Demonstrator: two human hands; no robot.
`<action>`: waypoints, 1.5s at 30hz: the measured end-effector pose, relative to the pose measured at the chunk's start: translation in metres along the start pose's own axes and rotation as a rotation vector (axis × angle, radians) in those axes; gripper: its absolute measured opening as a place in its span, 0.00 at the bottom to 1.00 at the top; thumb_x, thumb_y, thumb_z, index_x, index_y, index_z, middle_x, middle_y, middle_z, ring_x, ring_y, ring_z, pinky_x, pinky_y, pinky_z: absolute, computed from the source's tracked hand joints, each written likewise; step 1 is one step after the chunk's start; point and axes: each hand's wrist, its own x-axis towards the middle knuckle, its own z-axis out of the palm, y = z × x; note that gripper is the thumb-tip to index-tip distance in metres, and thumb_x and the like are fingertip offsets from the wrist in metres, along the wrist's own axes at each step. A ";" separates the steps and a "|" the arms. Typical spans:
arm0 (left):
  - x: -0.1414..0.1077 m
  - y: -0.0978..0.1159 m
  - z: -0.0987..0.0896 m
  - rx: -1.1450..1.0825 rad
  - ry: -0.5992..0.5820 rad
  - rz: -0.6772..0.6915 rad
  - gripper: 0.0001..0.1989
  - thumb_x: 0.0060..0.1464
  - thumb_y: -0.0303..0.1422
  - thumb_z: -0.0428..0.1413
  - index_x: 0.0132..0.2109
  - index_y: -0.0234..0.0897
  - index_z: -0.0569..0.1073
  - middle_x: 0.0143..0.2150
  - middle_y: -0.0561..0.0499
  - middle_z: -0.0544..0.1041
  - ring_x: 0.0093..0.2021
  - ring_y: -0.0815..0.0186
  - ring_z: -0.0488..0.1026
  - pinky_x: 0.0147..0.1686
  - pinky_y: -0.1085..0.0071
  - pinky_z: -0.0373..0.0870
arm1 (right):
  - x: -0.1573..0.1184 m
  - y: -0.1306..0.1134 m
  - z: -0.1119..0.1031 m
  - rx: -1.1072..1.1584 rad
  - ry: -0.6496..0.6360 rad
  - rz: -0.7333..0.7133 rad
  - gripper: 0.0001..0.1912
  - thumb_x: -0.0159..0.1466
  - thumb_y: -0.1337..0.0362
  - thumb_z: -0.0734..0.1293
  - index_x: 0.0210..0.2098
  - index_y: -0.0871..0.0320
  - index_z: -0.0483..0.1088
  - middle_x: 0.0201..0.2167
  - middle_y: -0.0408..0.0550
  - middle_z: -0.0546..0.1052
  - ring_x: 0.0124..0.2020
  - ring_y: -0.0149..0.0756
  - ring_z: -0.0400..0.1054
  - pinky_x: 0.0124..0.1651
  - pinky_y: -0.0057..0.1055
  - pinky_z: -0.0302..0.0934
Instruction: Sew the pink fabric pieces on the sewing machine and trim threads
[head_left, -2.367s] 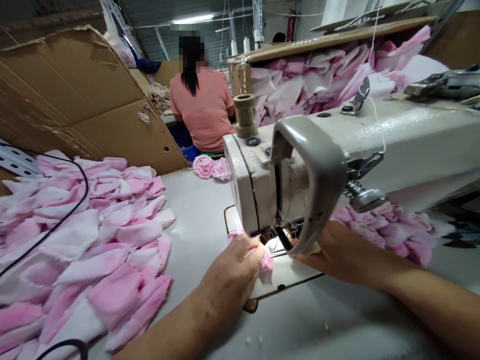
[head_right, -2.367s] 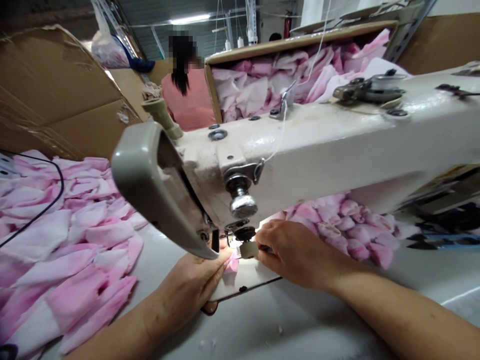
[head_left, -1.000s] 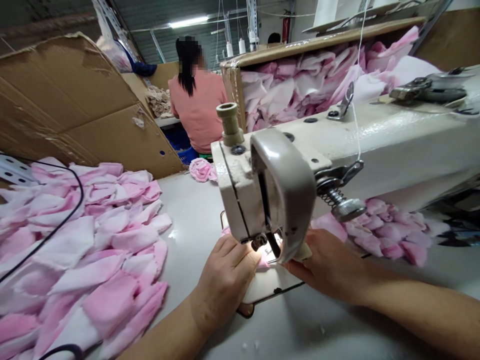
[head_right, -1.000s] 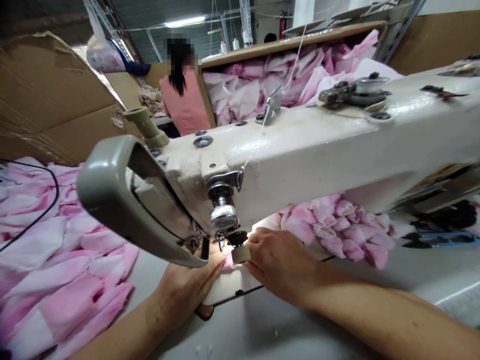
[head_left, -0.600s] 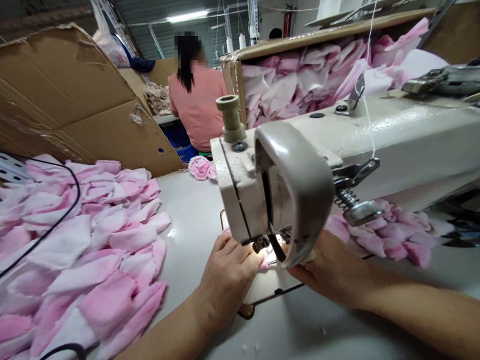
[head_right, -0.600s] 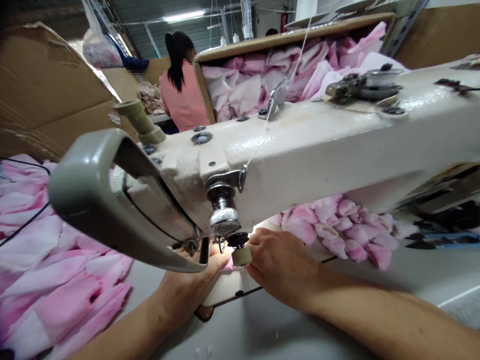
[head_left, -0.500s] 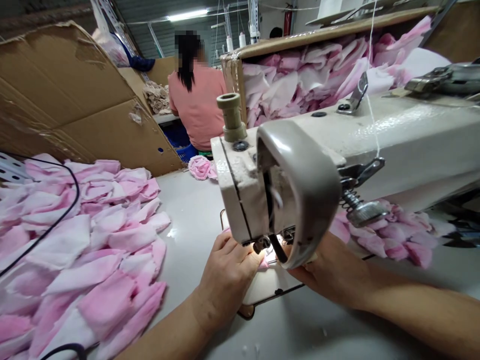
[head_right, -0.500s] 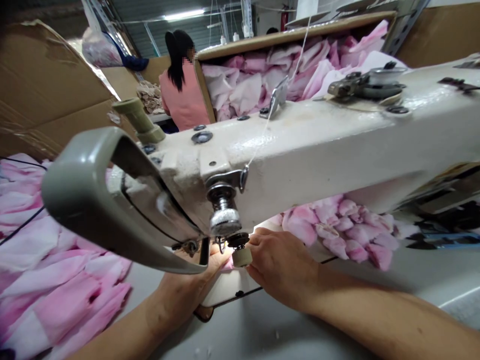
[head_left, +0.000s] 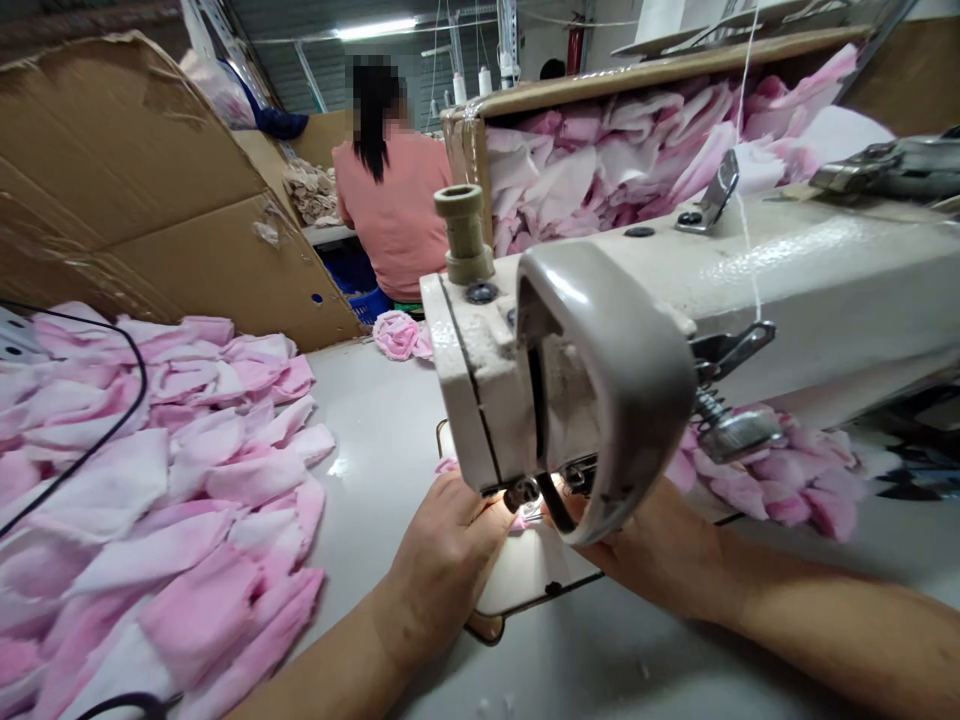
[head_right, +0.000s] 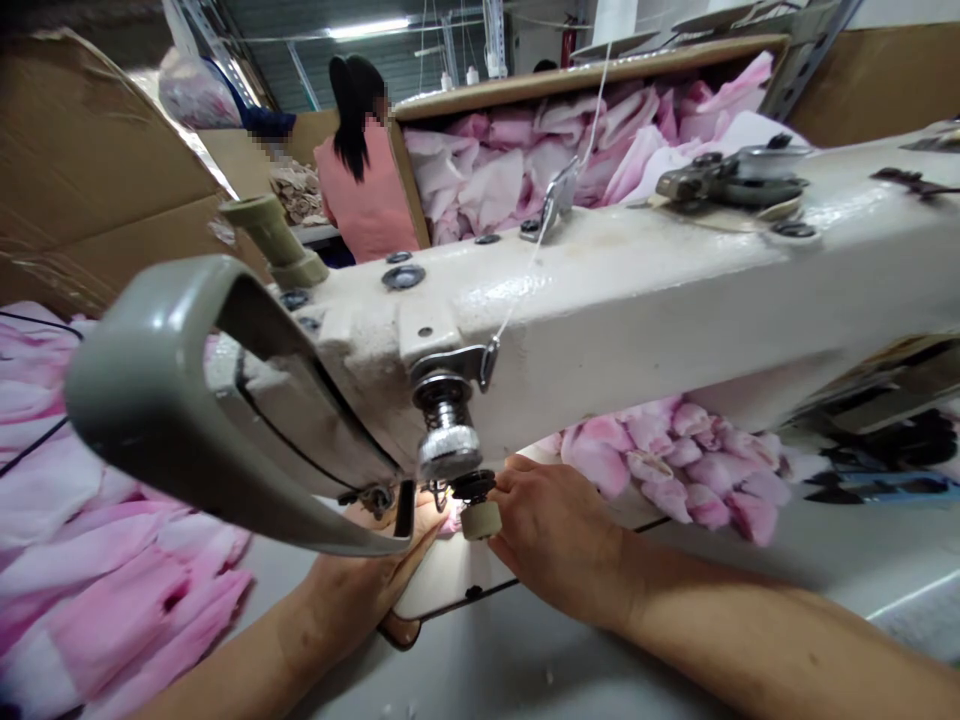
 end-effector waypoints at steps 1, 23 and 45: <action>0.000 -0.001 0.001 0.018 -0.008 -0.002 0.07 0.59 0.32 0.50 0.42 0.37 0.71 0.34 0.49 0.72 0.35 0.62 0.68 0.40 0.63 0.68 | 0.000 0.000 0.000 -0.001 -0.009 0.006 0.08 0.62 0.71 0.62 0.28 0.57 0.71 0.30 0.48 0.76 0.34 0.39 0.69 0.37 0.35 0.61; 0.005 0.009 0.007 0.213 0.002 0.034 0.14 0.62 0.22 0.44 0.50 0.35 0.70 0.33 0.49 0.72 0.35 0.63 0.69 0.45 0.58 0.70 | -0.003 0.007 0.014 -0.107 0.153 -0.013 0.06 0.63 0.68 0.64 0.30 0.56 0.72 0.28 0.47 0.74 0.31 0.37 0.67 0.30 0.31 0.55; 0.005 0.010 0.005 0.188 0.126 0.076 0.12 0.61 0.23 0.46 0.46 0.33 0.72 0.35 0.47 0.73 0.37 0.61 0.70 0.46 0.58 0.67 | -0.002 0.008 0.009 -0.069 0.091 0.019 0.06 0.63 0.69 0.64 0.30 0.59 0.71 0.30 0.47 0.76 0.32 0.36 0.68 0.31 0.31 0.53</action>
